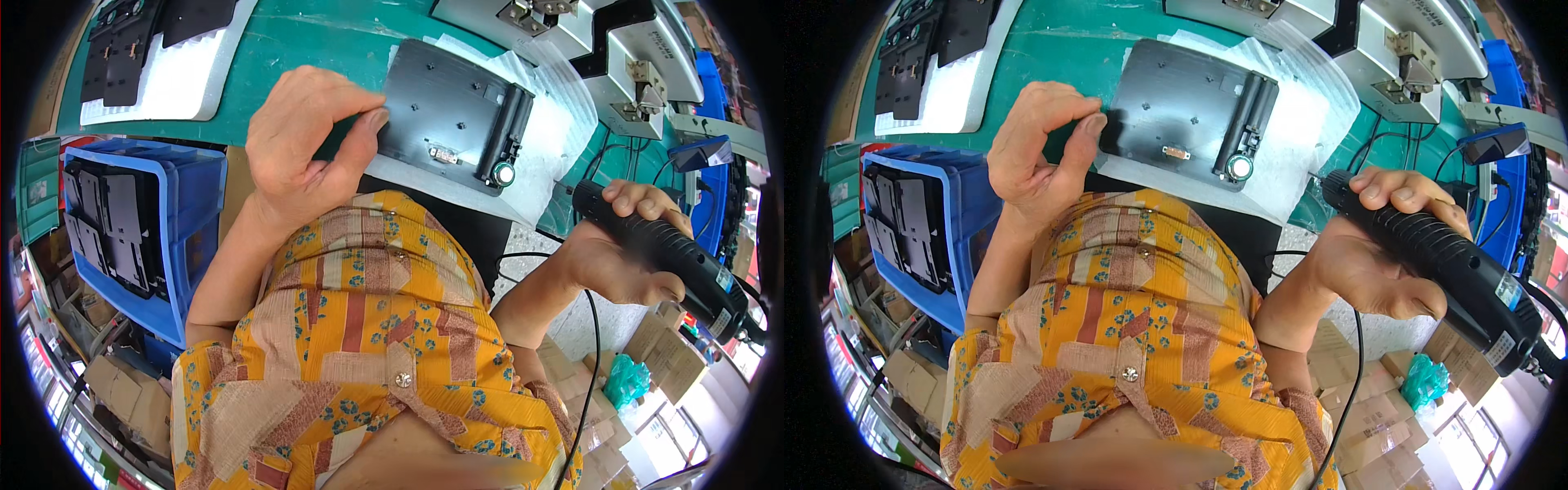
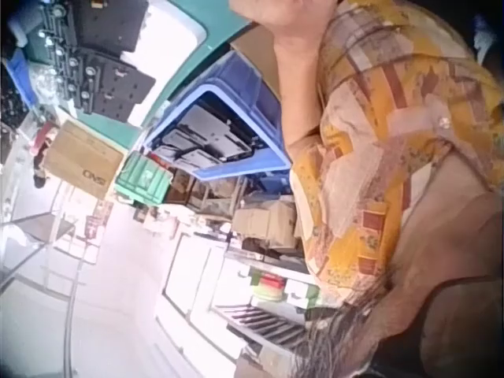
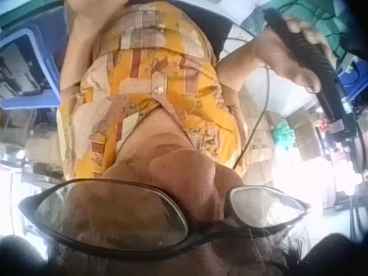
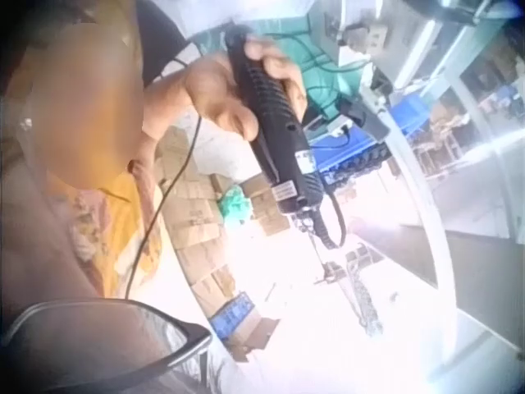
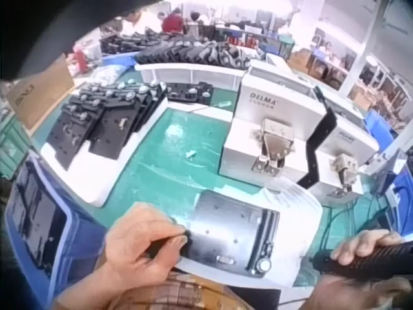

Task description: The person assembles an electronic device casing by fastening screws into it with a powered screwdriver.

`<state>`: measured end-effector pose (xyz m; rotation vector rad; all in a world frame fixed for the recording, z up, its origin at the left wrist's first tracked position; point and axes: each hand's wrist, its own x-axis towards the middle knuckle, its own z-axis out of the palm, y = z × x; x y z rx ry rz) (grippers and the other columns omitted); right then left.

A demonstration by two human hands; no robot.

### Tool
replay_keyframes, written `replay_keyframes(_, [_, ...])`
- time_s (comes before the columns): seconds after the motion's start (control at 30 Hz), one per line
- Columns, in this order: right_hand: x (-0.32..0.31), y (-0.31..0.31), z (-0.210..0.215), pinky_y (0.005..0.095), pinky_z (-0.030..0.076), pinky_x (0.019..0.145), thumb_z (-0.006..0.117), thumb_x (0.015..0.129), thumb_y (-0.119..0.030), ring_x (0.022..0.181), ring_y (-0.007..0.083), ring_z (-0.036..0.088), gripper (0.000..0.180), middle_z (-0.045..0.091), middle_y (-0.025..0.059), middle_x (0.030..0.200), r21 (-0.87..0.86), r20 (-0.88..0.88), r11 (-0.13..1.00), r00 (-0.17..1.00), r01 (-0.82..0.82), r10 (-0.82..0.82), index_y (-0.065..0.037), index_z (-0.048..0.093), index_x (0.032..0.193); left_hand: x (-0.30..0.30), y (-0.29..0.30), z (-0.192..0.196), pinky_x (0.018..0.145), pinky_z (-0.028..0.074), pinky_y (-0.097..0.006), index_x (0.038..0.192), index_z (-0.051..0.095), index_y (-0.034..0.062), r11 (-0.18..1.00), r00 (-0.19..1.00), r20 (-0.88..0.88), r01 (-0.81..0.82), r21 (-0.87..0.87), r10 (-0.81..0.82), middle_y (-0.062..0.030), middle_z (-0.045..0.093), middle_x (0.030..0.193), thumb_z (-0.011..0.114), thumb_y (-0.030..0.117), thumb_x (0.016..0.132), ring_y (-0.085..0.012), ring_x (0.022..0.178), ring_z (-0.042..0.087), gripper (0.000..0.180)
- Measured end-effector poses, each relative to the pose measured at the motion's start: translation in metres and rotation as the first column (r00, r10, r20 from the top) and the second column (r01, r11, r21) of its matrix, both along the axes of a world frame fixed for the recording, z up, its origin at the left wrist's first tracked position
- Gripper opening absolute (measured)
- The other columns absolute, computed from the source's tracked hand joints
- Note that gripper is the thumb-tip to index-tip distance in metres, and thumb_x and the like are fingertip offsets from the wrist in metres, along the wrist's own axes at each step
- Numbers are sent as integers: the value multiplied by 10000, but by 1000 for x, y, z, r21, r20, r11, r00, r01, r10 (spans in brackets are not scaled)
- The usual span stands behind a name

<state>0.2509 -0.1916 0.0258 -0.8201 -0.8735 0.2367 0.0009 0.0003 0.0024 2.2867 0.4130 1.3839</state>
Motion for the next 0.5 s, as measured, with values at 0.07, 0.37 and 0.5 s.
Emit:
replay_keyframes(0.07, [3,0,3,419,488,736,591,862,-793,795,253,581,772,602,119,959,-1,3,1000,1000,-11,11,-108,655,1214,4,-1,0,642,479,-324,915,720,19,1000,1000,4,4,-10,-4,-85,694,787,763,-71,705,-248,696,657,232])
replay_keyframes(0.37, [11,6,-4,413,519,660,518,834,-881,749,262,599,912,609,139,969,55,29,998,999,-35,33,-76,601,1254,33,-27,2,655,484,-360,941,736,14,976,974,-78,215,18,-213,-82,647,820,798,-71,634,-258,745,621,324])
replay_keyframes(0.5, [10,6,-3,414,526,660,518,833,-882,748,267,603,919,612,142,975,53,21,998,999,-43,42,-72,601,1260,45,-32,-2,633,453,-358,941,738,32,970,966,-106,241,20,-237,-74,640,829,811,-25,629,-256,741,601,326])
